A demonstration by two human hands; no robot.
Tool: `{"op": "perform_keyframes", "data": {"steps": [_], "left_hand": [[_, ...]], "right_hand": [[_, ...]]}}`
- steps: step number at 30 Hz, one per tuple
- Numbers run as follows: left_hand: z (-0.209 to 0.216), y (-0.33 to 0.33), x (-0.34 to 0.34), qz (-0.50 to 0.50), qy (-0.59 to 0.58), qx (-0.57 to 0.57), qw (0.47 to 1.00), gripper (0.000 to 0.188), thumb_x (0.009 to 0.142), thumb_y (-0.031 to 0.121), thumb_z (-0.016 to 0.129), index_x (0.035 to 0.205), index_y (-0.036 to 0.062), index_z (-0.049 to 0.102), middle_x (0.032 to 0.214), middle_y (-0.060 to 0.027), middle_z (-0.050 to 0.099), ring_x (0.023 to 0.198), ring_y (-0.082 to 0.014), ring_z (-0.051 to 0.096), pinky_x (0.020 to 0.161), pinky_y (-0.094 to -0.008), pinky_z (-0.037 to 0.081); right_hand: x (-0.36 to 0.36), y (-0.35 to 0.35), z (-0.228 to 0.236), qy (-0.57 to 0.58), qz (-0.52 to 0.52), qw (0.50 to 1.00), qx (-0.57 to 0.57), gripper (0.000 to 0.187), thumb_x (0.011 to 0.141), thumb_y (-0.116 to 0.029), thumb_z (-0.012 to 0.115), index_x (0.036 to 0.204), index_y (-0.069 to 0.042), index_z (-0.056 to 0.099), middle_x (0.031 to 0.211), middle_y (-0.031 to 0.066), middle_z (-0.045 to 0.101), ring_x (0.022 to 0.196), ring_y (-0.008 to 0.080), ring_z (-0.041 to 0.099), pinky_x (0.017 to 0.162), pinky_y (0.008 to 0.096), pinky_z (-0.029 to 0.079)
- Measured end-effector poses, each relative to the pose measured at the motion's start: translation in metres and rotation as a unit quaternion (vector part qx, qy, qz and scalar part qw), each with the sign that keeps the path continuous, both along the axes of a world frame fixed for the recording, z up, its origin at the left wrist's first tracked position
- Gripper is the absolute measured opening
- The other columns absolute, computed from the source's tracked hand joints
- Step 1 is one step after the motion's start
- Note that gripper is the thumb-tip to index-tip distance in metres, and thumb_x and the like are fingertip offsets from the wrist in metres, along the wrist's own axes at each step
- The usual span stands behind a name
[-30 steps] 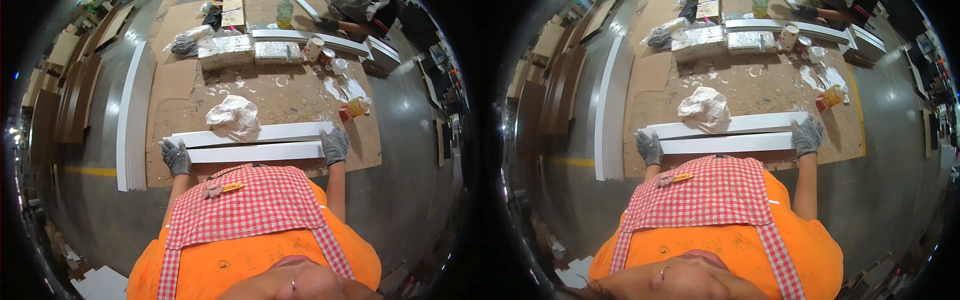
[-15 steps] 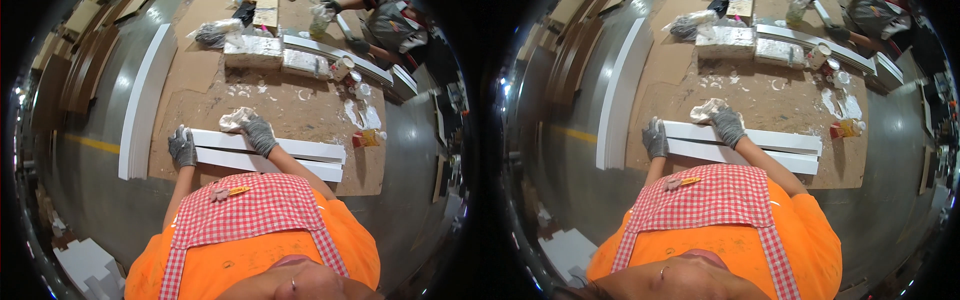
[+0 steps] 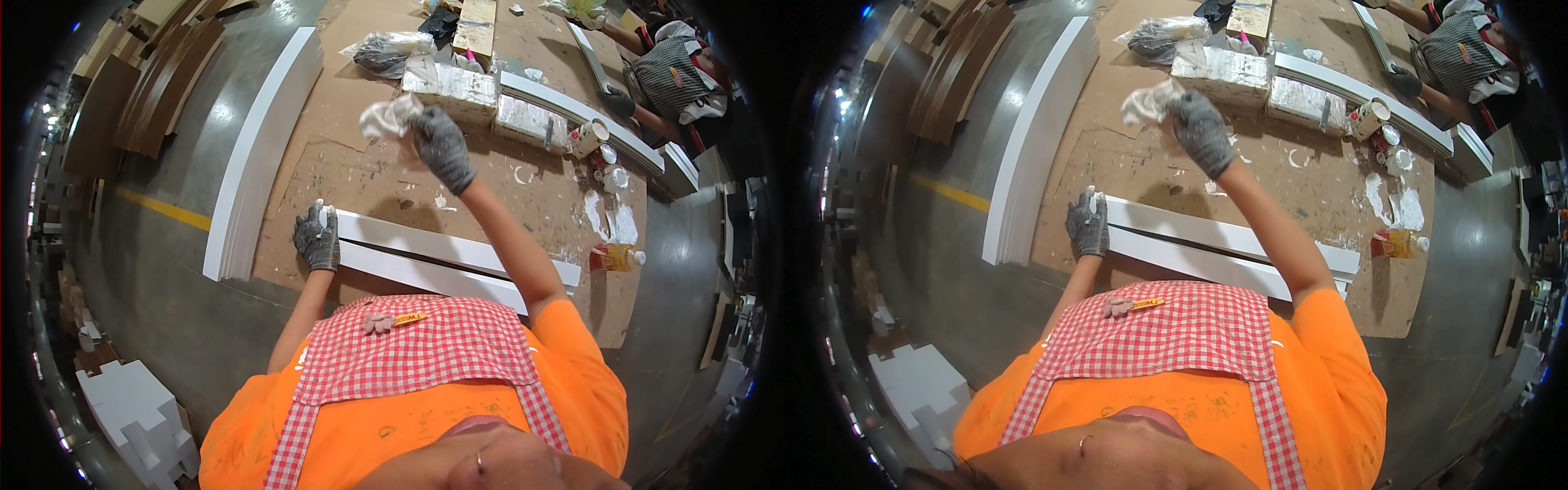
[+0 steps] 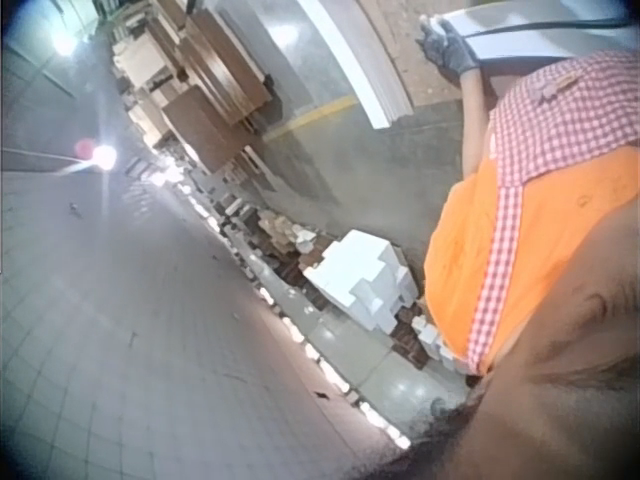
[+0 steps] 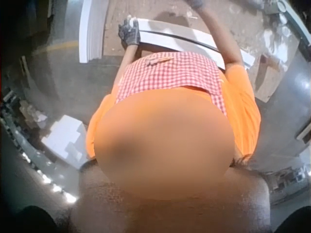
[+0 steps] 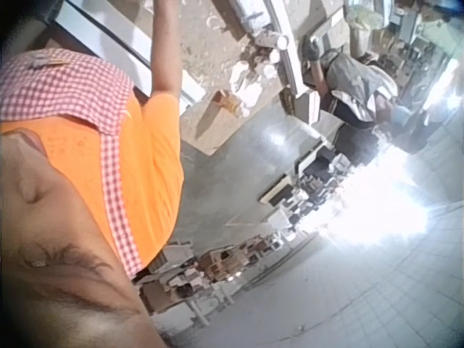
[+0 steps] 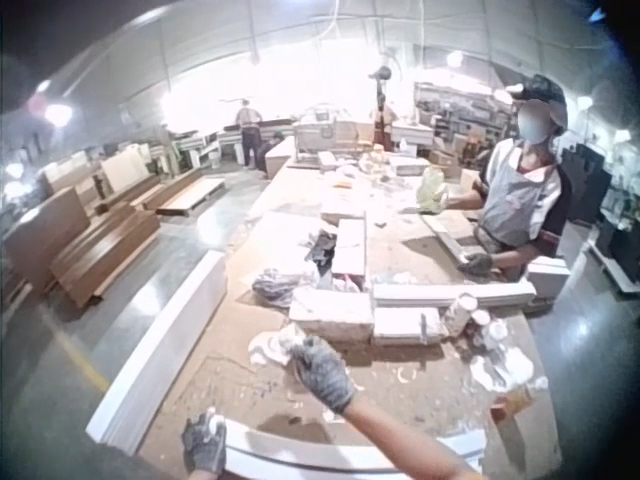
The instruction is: The person wipes several white planks with a cloth on a workbench. They handle the planks one at a time, wiping the surfaces and edges, then stacking them together.
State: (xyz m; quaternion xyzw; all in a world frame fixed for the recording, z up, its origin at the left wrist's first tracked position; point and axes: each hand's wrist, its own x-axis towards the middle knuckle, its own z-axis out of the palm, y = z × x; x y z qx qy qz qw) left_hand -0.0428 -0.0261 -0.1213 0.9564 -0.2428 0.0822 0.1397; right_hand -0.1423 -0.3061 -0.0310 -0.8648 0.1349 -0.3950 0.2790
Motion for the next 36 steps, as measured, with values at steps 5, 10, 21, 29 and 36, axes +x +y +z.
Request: {"op": "perform_keyframes", "data": {"steps": [5, 10, 21, 29, 36], "left_hand": [[0.011, -0.007, -0.004, 0.013, 0.03, 0.024, 0.999, 0.037, 0.089, 0.043, 0.053, 0.116, 0.0197, 0.06, 0.096, -0.0159, 0.062, 0.089, -0.0317, 0.06, 0.076, -0.0447, 0.048], [-0.002, -0.001, -0.002, -0.005, -0.016, -0.007, 1.0, 0.036, 0.088, 0.043, 0.054, 0.114, 0.0184, 0.062, 0.087, -0.0172, 0.058, 0.082, -0.0332, 0.058, 0.073, -0.0459, 0.046], [0.004, -0.01, -0.002, -0.034, 0.008, -0.036, 0.999, 0.036, 0.089, 0.039, 0.055, 0.115, 0.0142, 0.062, 0.094, -0.0177, 0.06, 0.089, -0.0337, 0.059, 0.079, -0.0448, 0.047], [-0.006, -0.001, 0.0, -0.095, -0.037, -0.057, 0.993, 0.034, 0.09, 0.036, 0.054, 0.115, 0.0137, 0.061, 0.099, -0.0152, 0.064, 0.091, -0.0336, 0.058, 0.08, -0.0441, 0.046], [-0.032, 0.019, 0.024, -0.039, 0.023, -0.094, 0.995, 0.04, 0.092, 0.037, 0.048, 0.121, 0.0109, 0.059, 0.102, -0.0175, 0.061, 0.098, -0.0337, 0.056, 0.085, -0.0446, 0.045]], "right_hand": [[0.044, -0.049, 0.015, 0.0, -0.017, 1.0, 0.005, 0.018, 0.08, -0.008, 0.059, 0.095, -0.009, 0.068, 0.086, 0.0171, 0.062, 0.079, 0.0311, 0.061, 0.072, 0.0392, 0.05], [0.07, -0.013, -0.004, -0.023, 0.049, 0.999, -0.004, 0.021, 0.079, -0.008, 0.059, 0.098, -0.008, 0.067, 0.089, 0.0159, 0.062, 0.079, 0.033, 0.059, 0.075, 0.0393, 0.049], [0.132, -0.022, -0.06, 0.287, -0.138, 0.948, 0.025, 0.049, 0.086, -0.036, 0.054, 0.131, -0.016, 0.05, 0.136, 0.0192, 0.043, 0.125, 0.0353, 0.042, 0.104, 0.0481, 0.033], [-0.032, 0.019, -0.049, 0.011, -0.029, 0.999, -0.009, 0.049, 0.078, -0.037, 0.069, 0.119, -0.013, 0.059, 0.109, 0.0146, 0.057, 0.102, 0.0315, 0.053, 0.094, 0.0424, 0.039], [-0.296, 0.032, -0.054, 0.211, -0.227, 0.949, 0.047, 0.04, 0.08, -0.018, 0.067, 0.116, -0.005, 0.06, 0.12, 0.0119, 0.06, 0.113, 0.0262, 0.054, 0.101, 0.0366, 0.037]]}}
